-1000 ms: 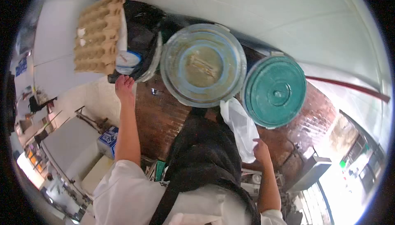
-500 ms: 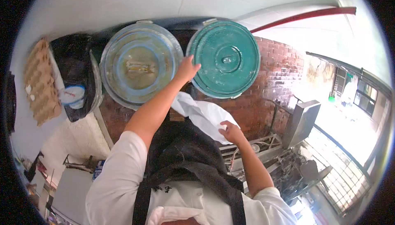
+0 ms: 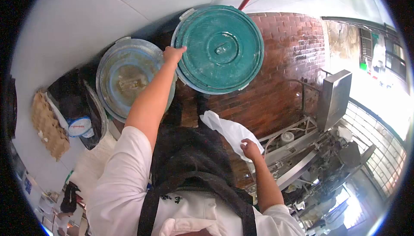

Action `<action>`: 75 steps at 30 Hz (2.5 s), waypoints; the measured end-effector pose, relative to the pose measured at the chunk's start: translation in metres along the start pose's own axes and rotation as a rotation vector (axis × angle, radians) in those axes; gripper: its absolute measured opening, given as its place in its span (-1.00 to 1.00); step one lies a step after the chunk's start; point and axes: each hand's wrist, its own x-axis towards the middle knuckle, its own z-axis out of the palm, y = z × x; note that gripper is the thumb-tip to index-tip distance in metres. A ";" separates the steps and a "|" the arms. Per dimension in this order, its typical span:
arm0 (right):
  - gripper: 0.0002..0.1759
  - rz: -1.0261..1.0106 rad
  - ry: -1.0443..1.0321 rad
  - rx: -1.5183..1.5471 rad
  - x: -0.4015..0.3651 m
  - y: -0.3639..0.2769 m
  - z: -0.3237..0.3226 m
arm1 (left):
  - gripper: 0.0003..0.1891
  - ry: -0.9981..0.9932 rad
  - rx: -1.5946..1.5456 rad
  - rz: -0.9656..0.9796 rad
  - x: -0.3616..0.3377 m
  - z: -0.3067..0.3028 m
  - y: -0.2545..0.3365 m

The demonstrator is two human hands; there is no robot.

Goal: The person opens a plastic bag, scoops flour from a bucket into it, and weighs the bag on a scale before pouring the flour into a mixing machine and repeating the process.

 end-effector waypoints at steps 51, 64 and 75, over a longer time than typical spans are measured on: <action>-0.49 -0.336 0.045 -0.258 0.039 -0.129 -0.034 | -0.23 0.192 -1.005 -0.505 -0.118 -0.190 -0.333; -0.69 -0.235 0.089 0.131 0.050 -0.164 -0.046 | -0.41 -0.018 -1.575 -0.465 -0.188 -0.222 -0.358; -0.48 -0.514 0.016 0.095 0.108 -0.272 0.007 | -0.44 -0.083 -1.411 -0.535 -0.164 -0.210 -0.400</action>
